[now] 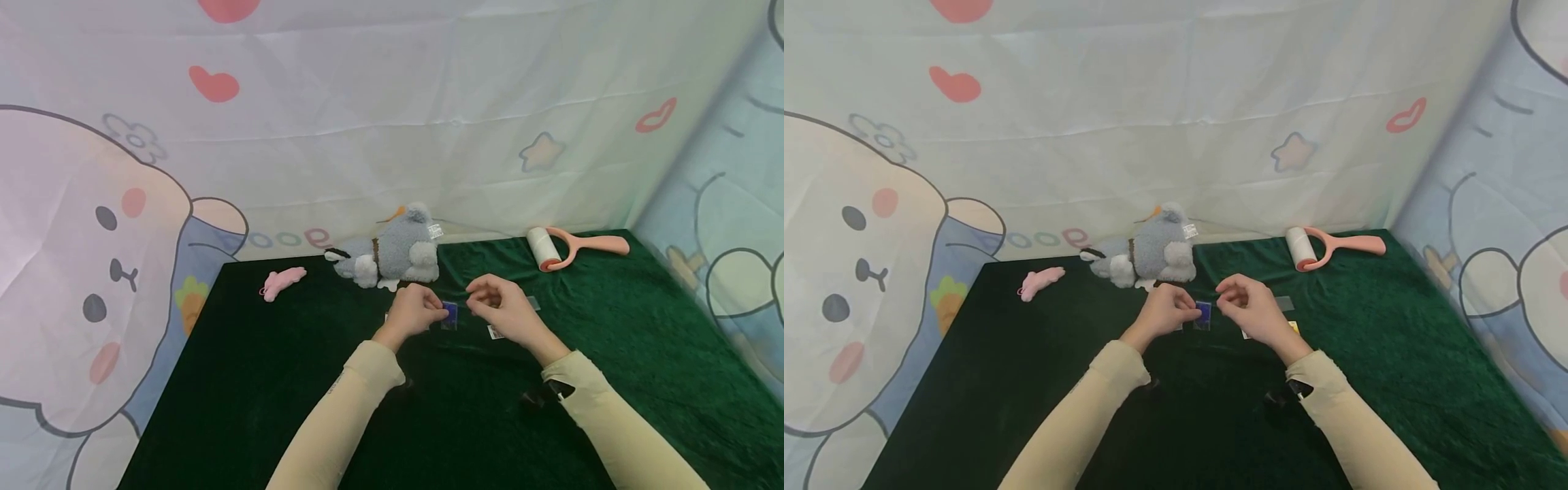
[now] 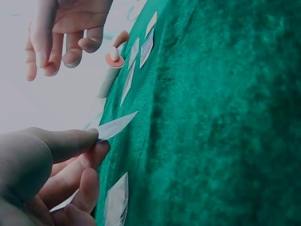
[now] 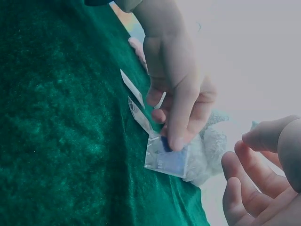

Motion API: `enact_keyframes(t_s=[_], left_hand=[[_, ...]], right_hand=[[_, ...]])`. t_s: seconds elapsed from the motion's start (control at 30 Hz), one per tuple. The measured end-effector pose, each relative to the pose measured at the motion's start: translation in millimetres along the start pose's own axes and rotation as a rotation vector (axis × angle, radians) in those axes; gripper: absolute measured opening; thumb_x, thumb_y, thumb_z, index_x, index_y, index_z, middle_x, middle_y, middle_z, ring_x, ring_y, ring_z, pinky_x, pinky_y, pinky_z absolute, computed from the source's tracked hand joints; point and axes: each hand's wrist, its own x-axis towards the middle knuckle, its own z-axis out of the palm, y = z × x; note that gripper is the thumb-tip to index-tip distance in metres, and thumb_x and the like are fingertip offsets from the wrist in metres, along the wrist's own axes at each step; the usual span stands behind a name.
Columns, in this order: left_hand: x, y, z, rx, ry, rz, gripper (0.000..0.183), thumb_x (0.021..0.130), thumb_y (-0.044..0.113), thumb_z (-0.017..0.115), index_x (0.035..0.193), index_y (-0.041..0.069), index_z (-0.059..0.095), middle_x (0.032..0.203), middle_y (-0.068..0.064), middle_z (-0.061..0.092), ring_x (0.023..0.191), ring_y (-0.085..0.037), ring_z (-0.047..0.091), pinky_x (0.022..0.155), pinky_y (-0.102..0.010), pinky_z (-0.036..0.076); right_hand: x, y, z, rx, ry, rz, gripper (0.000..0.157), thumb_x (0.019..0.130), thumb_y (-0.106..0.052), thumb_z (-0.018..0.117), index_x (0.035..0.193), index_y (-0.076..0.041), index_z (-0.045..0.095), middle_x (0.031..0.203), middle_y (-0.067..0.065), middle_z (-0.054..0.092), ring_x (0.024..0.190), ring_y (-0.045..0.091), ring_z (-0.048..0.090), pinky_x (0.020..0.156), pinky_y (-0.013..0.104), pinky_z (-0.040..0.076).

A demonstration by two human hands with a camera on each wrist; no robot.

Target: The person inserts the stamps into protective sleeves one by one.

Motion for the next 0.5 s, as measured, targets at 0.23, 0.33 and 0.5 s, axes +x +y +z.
enact_keyframes(t_s=[0.23,0.33,0.5], left_hand=[[2.6,6.6,4.5,0.151,0.039,-0.087,0.019,0.090,0.027,0.087,0.084,0.013,0.077,0.076,0.003,0.071,0.059,-0.012,0.066,0.056,-0.029,0.052],[4.0,7.9,6.2,0.209,0.056,-0.098,0.021,0.088,0.030,0.088,0.080,0.015,0.076,0.077,0.004,0.070,0.059,-0.013,0.065,0.057,-0.030,0.051],[6.5,7.9,8.3,0.262,0.059,-0.112,0.023,0.087,0.033,0.089,0.076,0.018,0.075,0.073,0.005,0.068,0.058,-0.012,0.064,0.057,-0.032,0.050]], right_hand=[[-0.2,-1.9,0.8,0.007,-0.001,0.006,0.017,0.103,-0.010,0.067,0.119,-0.007,0.066,0.106,0.024,0.074,0.085,0.020,0.072,0.075,0.031,0.057],[0.1,-2.1,0.8,0.005,0.000,0.008,0.016,0.103,-0.010,0.067,0.119,-0.007,0.066,0.107,0.024,0.074,0.085,0.021,0.072,0.076,0.030,0.057],[-0.1,-3.7,0.7,0.001,-0.002,0.012,0.016,0.103,-0.010,0.067,0.119,-0.007,0.066,0.107,0.024,0.074,0.086,0.023,0.072,0.075,0.031,0.057]])
